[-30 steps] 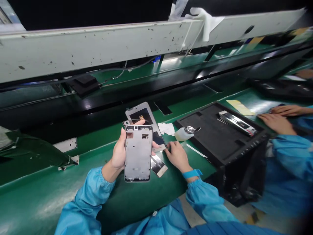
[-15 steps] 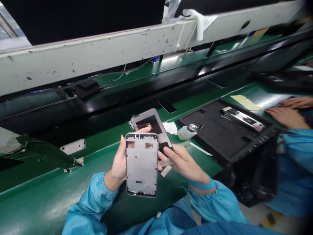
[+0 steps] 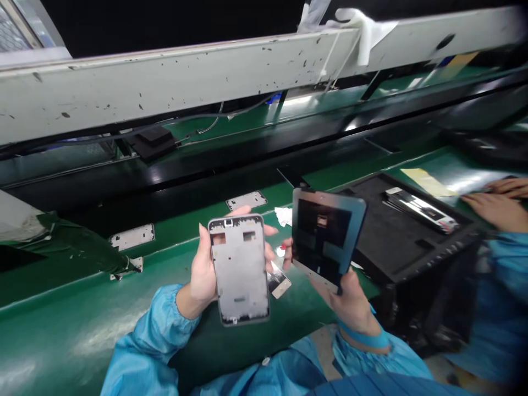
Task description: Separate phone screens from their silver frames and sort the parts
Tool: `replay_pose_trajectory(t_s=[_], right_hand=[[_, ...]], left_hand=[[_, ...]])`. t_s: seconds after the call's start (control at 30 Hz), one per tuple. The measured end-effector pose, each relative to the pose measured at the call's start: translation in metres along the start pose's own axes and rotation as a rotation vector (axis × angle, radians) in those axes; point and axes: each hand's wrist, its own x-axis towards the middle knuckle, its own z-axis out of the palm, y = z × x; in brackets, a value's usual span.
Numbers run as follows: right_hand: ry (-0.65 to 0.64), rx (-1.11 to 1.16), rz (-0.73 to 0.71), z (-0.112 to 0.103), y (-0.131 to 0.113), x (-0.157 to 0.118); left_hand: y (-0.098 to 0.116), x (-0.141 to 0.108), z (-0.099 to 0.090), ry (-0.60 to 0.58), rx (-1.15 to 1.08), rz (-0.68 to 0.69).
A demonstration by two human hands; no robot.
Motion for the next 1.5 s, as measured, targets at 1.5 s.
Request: replay_pose_trajectory(t_s=[1.5], right_hand=[[-0.289, -0.118, -0.369, 0.053, 0.019, 0.021]], left_hand=[[0.004, 0.035, -0.055, -0.047, 0.865, 0.502]])
